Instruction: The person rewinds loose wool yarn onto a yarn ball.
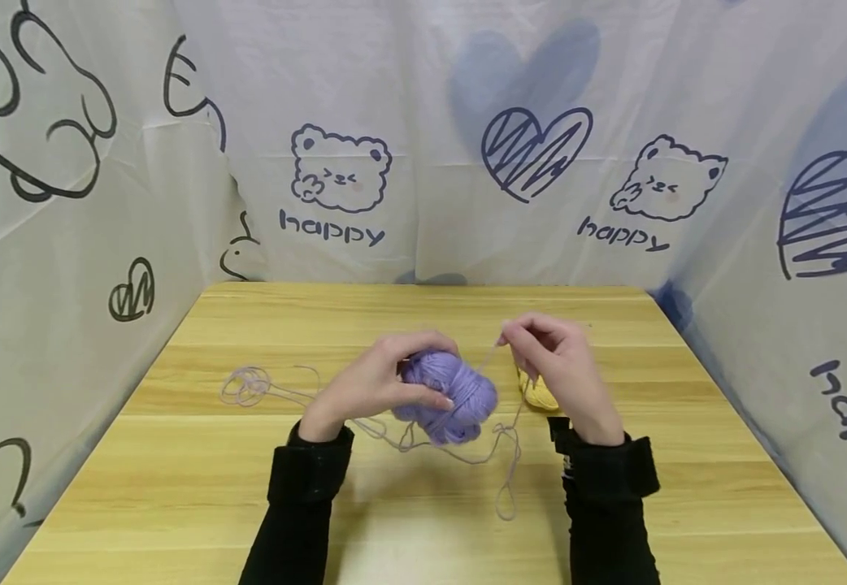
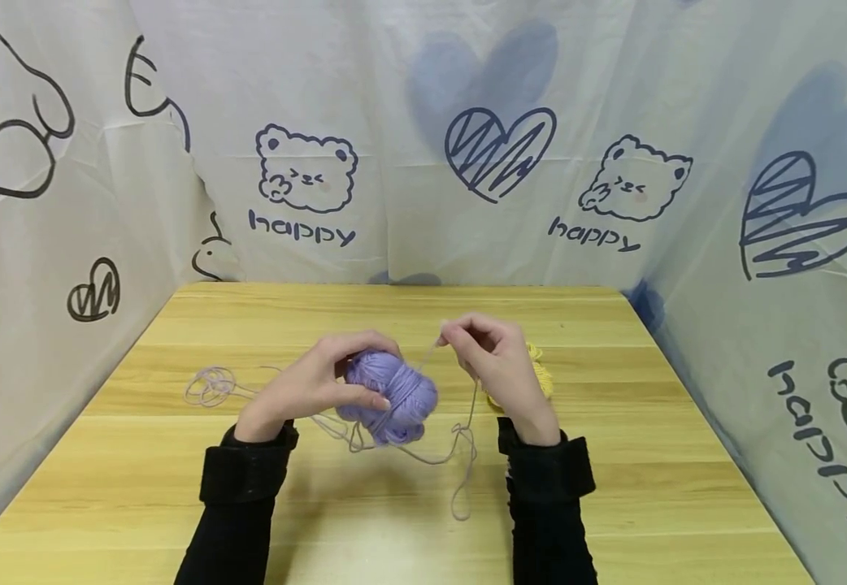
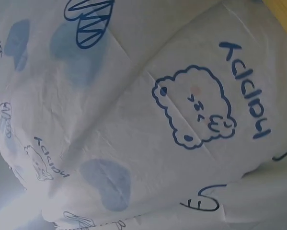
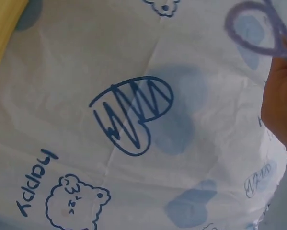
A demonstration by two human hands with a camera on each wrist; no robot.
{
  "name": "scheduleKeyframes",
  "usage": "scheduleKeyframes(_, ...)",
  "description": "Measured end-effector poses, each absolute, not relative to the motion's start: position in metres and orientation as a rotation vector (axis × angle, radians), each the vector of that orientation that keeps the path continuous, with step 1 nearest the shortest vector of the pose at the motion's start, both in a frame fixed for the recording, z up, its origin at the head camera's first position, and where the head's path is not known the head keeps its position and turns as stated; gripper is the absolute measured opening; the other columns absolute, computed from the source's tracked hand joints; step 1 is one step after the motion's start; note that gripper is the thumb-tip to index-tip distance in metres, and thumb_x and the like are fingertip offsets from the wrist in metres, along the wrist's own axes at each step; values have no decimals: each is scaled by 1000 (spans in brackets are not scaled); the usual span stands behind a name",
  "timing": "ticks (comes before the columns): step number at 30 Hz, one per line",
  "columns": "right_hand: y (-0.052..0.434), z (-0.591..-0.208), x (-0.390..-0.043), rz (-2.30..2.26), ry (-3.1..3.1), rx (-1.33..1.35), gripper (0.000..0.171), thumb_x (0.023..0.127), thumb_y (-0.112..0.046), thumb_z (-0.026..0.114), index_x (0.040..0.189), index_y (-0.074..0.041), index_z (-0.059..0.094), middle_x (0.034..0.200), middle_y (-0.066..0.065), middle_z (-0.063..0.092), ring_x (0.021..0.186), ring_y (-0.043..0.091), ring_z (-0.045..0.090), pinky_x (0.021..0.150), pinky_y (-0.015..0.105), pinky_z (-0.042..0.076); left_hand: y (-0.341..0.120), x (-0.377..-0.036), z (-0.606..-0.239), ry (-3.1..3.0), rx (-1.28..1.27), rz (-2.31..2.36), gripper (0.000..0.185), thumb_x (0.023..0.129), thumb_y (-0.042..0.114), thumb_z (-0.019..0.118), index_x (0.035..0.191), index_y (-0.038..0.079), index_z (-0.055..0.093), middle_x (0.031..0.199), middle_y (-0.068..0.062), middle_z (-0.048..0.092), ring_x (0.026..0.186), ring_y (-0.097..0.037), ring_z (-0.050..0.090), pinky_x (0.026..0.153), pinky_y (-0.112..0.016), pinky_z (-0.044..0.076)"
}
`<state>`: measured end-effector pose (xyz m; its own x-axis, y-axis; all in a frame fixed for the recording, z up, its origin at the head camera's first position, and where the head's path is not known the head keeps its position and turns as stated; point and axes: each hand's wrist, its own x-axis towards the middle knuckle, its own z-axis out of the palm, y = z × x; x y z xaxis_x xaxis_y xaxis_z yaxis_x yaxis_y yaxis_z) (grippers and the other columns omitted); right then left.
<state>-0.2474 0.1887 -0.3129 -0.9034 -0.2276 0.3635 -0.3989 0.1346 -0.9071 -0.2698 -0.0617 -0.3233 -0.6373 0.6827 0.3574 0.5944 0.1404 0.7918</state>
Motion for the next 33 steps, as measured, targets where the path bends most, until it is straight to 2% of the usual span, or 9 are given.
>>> scheduleKeyframes(8, 175, -337, -269, 1925, -2388, 709, 19, 97, -16, 57, 92, -1, 67, 60, -3, 40, 50, 10, 32, 46, 27, 28, -70, -267, -318, 2078, 1110, 1901, 47, 76, 0, 75, 117, 6, 53, 109, -12, 58, 96, -22, 60, 80, -38, 57)
scheduleKeyframes(12, 166, -343, -272, 1993, -2429, 760, 15, 97, -14, 56, 86, -10, 65, 67, -5, 49, 58, 7, 42, 53, 21, 37, -73, -268, -318, 2033, 998, 2106, 48, 77, 8, 77, 116, 5, 49, 108, -7, 58, 93, -20, 60, 78, -35, 57)
scheduleKeyframes(15, 161, -347, -274, 2005, -2465, 775, 17, 95, -7, 54, 82, -11, 63, 67, -7, 52, 58, 5, 44, 54, 19, 39, -75, -268, -317, 1985, 897, 2250, 48, 77, 16, 80, 114, 9, 49, 107, -4, 60, 92, -18, 61, 78, -32, 57)
scheduleKeyframes(18, 158, -349, -276, 1984, -2513, 789, 16, 94, -5, 54, 81, -4, 64, 58, -7, 42, 51, 5, 35, 48, 20, 31, -75, -269, -317, 1947, 783, 2384, 42, 80, 14, 77, 112, 15, 49, 105, -4, 61, 92, -17, 62, 78, -31, 57)
scheduleKeyframes(21, 155, -350, -277, 1933, -2574, 819, 22, 97, -13, 56, 83, 1, 66, 54, -6, 32, 47, 7, 27, 45, 23, 24, -75, -271, -316, 1908, 657, 2512, 35, 84, 5, 70, 109, 17, 47, 104, -6, 61, 94, -17, 62, 80, -31, 57)
scheduleKeyframes(24, 154, -349, -277, 1874, -2637, 869, 27, 97, -21, 57, 85, -1, 70, 52, -4, 29, 46, 9, 26, 43, 24, 23, -74, -274, -316, 1904, 545, 2616, 32, 86, 0, 65, 106, 16, 45, 104, -6, 59, 96, -17, 61, 82, -29, 56)
scheduleKeyframes(27, 154, -345, -275, 1806, -2677, 942, 24, 97, -19, 57, 83, -7, 72, 54, -3, 30, 47, 8, 27, 45, 22, 24, -72, -276, -317, 1952, 460, 2686, 33, 84, 1, 68, 103, 16, 45, 102, -6, 59, 95, -16, 60, 81, -28, 56)
scheduleKeyframes(30, 156, -339, -269, 1754, -2705, 1021, 22, 97, -18, 57, 84, -9, 73, 60, -3, 49, 52, 7, 33, 51, 21, 34, -71, -278, -318, 2044, 409, 2703, 37, 82, 4, 73, 102, 16, 45, 99, -5, 57, 92, -17, 62, 78, -29, 57)
scheduleKeyframes(33, 160, -331, -261, 1720, -2738, 1052, 21, 96, -20, 58, 84, -9, 73, 72, -2, 64, 60, 6, 42, 66, 22, 47, -69, -279, -321, 2196, 406, 2633, 40, 79, 8, 77, 103, 15, 45, 100, -5, 57, 91, -18, 62, 76, -31, 58)
